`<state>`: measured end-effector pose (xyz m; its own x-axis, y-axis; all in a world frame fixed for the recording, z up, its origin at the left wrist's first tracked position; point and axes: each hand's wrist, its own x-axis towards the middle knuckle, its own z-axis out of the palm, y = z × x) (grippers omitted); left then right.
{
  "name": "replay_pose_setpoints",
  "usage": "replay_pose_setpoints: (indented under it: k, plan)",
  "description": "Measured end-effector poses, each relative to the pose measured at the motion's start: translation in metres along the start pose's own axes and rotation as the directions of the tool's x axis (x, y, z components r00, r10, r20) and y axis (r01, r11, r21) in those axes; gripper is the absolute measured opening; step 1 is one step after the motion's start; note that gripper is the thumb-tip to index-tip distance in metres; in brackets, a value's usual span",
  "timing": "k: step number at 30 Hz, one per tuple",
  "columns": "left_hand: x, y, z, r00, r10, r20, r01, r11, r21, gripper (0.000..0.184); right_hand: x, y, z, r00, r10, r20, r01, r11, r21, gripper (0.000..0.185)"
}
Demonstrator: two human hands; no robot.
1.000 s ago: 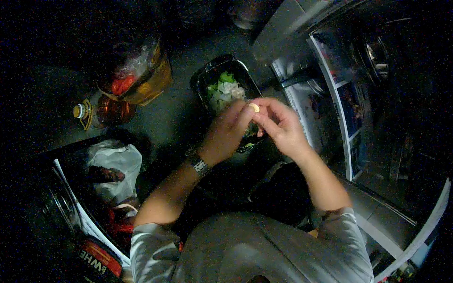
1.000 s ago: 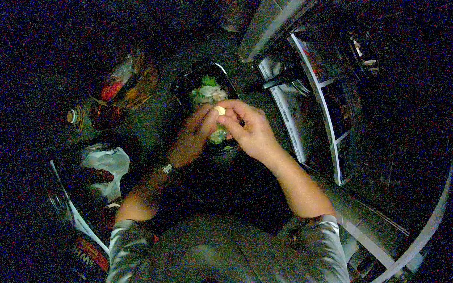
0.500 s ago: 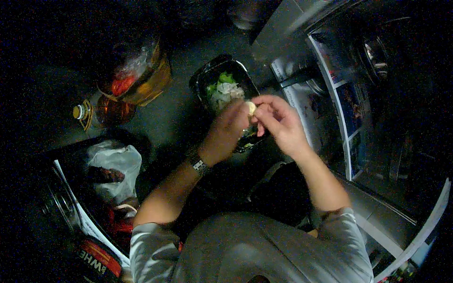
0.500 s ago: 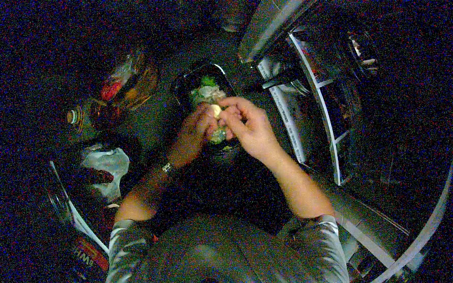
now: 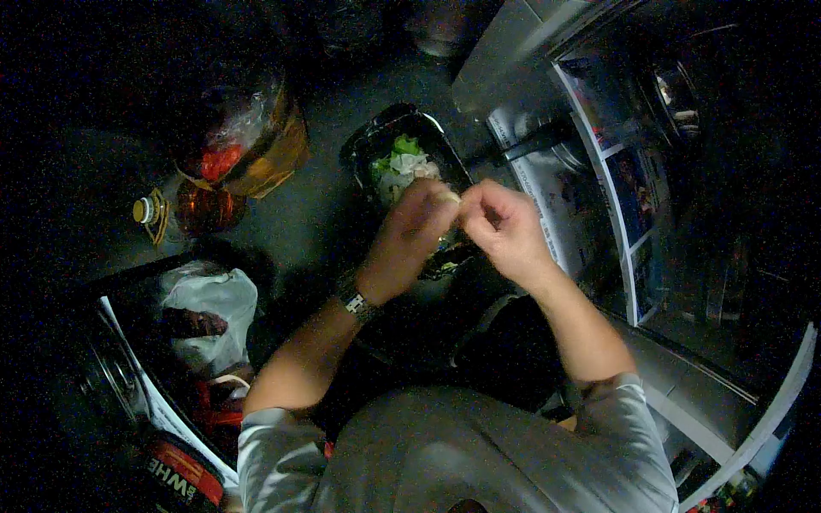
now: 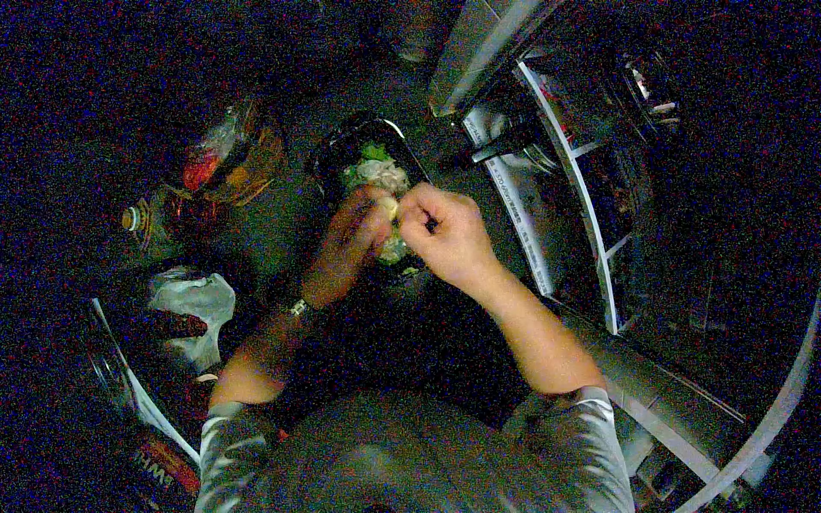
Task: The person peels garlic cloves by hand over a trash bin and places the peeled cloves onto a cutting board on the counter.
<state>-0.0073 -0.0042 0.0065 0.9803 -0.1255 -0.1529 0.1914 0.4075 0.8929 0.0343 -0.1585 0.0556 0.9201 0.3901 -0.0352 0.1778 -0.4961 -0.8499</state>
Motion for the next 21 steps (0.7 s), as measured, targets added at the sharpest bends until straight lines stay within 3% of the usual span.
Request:
replay_pose_setpoints:
  k: [2,6,9,11,14,17,21]
  plan:
    - [-0.003,0.006,0.0,0.999,0.044,0.007,-0.044,0.987,0.154,0.017,-0.001,-0.007,-0.001,0.996,-0.08,0.026,0.083,0.99,-0.11,0.006]
    - [-0.004,0.008,-0.002,0.999,-0.012,0.039,0.006,0.991,0.137,0.017,0.002,-0.008,-0.001,0.987,-0.158,-0.022,0.152,0.972,-0.177,0.007]
    - [-0.006,-0.002,0.003,0.983,0.184,0.001,-0.183,0.978,0.102,0.027,0.003,-0.011,-0.001,0.98,-0.155,-0.127,0.116,0.954,-0.275,0.008]
    - [-0.011,0.005,0.002,1.0,0.028,0.003,-0.028,1.0,-0.013,0.026,0.002,-0.014,-0.001,0.979,-0.179,-0.093,0.141,0.935,-0.325,0.008]
    - [-0.008,0.007,-0.001,0.997,-0.054,0.057,0.059,0.994,-0.092,0.027,0.002,-0.018,-0.002,0.968,-0.245,-0.049,0.214,0.915,-0.342,0.008]
    - [-0.004,0.001,-0.003,0.998,-0.048,0.03,0.048,0.999,0.025,0.025,0.002,-0.017,-0.002,0.942,-0.336,-0.019,0.298,0.859,-0.416,0.009]
    - [-0.004,-0.001,-0.002,0.999,-0.028,0.016,0.028,1.0,-0.002,0.031,0.005,-0.017,-0.003,0.915,-0.396,-0.074,0.298,0.789,-0.538,0.011]
